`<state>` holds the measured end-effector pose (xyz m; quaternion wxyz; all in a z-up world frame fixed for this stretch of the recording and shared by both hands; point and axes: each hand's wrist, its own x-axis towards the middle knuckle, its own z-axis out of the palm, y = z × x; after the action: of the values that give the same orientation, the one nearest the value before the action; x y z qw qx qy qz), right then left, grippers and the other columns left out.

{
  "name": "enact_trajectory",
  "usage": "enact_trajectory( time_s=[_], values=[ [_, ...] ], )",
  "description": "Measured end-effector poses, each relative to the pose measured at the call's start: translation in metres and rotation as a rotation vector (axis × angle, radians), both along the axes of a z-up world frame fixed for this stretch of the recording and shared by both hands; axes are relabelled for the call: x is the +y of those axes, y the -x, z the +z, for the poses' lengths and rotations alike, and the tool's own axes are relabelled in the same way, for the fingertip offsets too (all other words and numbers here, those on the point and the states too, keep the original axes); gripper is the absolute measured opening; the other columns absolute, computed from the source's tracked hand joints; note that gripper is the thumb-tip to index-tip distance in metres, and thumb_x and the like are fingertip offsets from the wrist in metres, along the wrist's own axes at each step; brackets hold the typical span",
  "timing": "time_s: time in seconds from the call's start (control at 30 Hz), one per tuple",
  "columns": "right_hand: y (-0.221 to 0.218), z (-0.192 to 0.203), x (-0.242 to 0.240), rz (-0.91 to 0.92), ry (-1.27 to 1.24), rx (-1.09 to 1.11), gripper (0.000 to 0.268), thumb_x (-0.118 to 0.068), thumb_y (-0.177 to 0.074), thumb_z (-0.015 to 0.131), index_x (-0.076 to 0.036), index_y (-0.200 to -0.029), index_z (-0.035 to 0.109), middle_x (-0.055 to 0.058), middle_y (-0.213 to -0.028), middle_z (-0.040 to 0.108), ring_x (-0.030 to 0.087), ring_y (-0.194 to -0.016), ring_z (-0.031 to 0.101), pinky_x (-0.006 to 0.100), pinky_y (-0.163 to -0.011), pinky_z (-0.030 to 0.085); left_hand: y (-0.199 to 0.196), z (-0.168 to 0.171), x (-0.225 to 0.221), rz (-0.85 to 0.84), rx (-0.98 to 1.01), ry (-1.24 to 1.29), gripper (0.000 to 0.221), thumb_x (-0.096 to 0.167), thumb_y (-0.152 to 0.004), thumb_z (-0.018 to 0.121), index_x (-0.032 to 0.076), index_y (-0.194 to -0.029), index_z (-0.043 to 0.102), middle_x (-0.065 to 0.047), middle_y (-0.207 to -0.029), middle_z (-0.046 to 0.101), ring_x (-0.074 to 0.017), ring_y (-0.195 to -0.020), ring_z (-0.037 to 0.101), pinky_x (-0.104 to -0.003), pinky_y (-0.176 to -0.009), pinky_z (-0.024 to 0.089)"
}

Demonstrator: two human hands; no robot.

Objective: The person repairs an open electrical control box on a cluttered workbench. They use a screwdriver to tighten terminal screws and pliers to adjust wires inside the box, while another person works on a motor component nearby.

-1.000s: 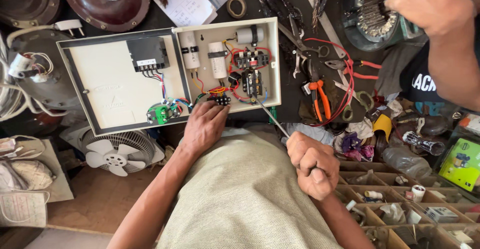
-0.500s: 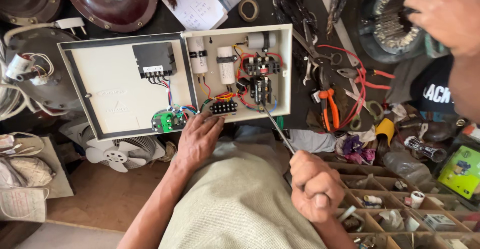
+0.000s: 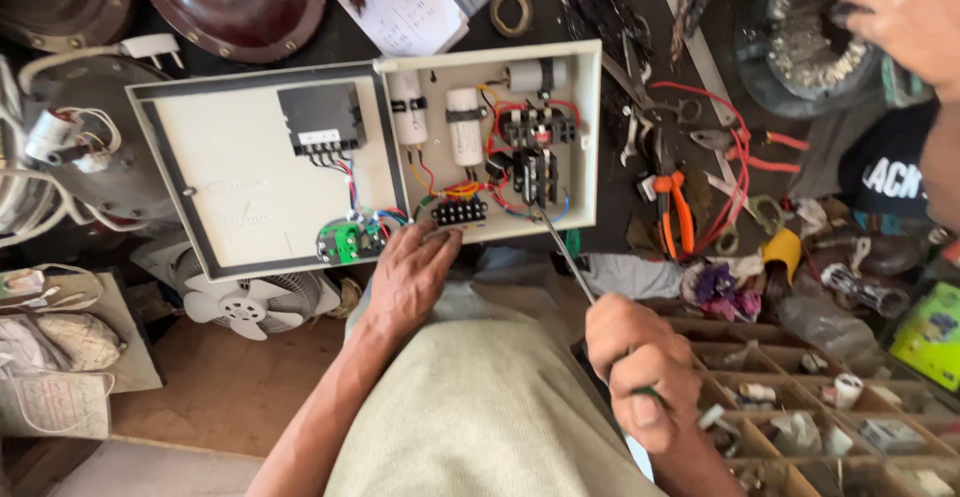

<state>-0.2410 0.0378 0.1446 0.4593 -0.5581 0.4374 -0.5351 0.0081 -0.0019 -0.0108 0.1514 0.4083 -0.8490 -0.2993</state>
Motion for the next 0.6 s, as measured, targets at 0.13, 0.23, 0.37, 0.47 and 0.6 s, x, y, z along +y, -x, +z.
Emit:
enact_trajectory(
  time_s=[0.13, 0.23, 0.37, 0.47, 0.6],
  values=[
    [-0.004, 0.003, 0.017, -0.120, -0.108, -0.028, 0.029, -0.031, -0.102, 0.054, -0.008, -0.087, 0.045, 0.003, -0.073, 0.048, 0.017, -0.063, 0.042, 0.044, -0.070, 0.041, 0.003, 0.005, -0.003, -0.014, -0.009, 0.010, 0.043, 0.006, -0.082, 0.061, 0.001, -0.124, 0.068, -0.009, -0.115, 0.072, -0.0295, -0.118, 0.060, -0.044, -0.100, 0.048],
    [-0.003, 0.001, 0.018, -0.157, -0.188, -0.122, 0.030, -0.033, -0.096, 0.054, -0.008, -0.082, 0.046, -0.001, -0.066, 0.048, 0.013, -0.056, 0.039, 0.037, -0.063, 0.038, 0.005, 0.012, -0.003, -0.035, -0.027, 0.000, 0.040, 0.006, -0.082, 0.062, 0.001, -0.122, 0.068, -0.010, -0.111, 0.072, -0.0296, -0.115, 0.062, -0.044, -0.097, 0.049],
    [0.007, 0.014, 0.002, -0.135, -0.047, 0.378, 0.038, -0.044, -0.103, 0.047, -0.009, -0.088, 0.055, 0.006, -0.083, 0.060, 0.019, -0.068, 0.057, 0.033, -0.066, 0.046, 0.013, 0.017, -0.009, -0.049, -0.003, -0.040, 0.032, 0.008, -0.088, 0.064, 0.003, -0.119, 0.070, -0.009, -0.104, 0.072, -0.0286, -0.107, 0.066, -0.044, -0.094, 0.052],
    [0.011, 0.042, -0.002, -0.191, -0.062, 0.840, 0.027, -0.031, -0.098, 0.066, -0.004, -0.096, 0.061, 0.012, -0.093, 0.066, 0.026, -0.080, 0.067, 0.036, -0.071, 0.054, 0.022, 0.014, -0.020, -0.059, -0.010, -0.113, 0.022, 0.013, -0.093, 0.067, 0.005, -0.113, 0.071, -0.009, -0.100, 0.072, -0.0293, -0.105, 0.067, -0.043, -0.090, 0.054],
    [0.003, 0.055, 0.001, -0.245, -0.042, 1.045, 0.033, -0.008, -0.082, 0.088, -0.005, -0.106, 0.065, 0.011, -0.098, 0.070, 0.026, -0.083, 0.071, 0.036, -0.074, 0.058, 0.040, -0.001, -0.027, -0.171, -0.011, -0.215, 0.038, 0.026, -0.081, 0.076, 0.005, -0.112, 0.071, -0.011, -0.103, 0.071, -0.0316, -0.106, 0.066, -0.045, -0.093, 0.054]
  ],
)
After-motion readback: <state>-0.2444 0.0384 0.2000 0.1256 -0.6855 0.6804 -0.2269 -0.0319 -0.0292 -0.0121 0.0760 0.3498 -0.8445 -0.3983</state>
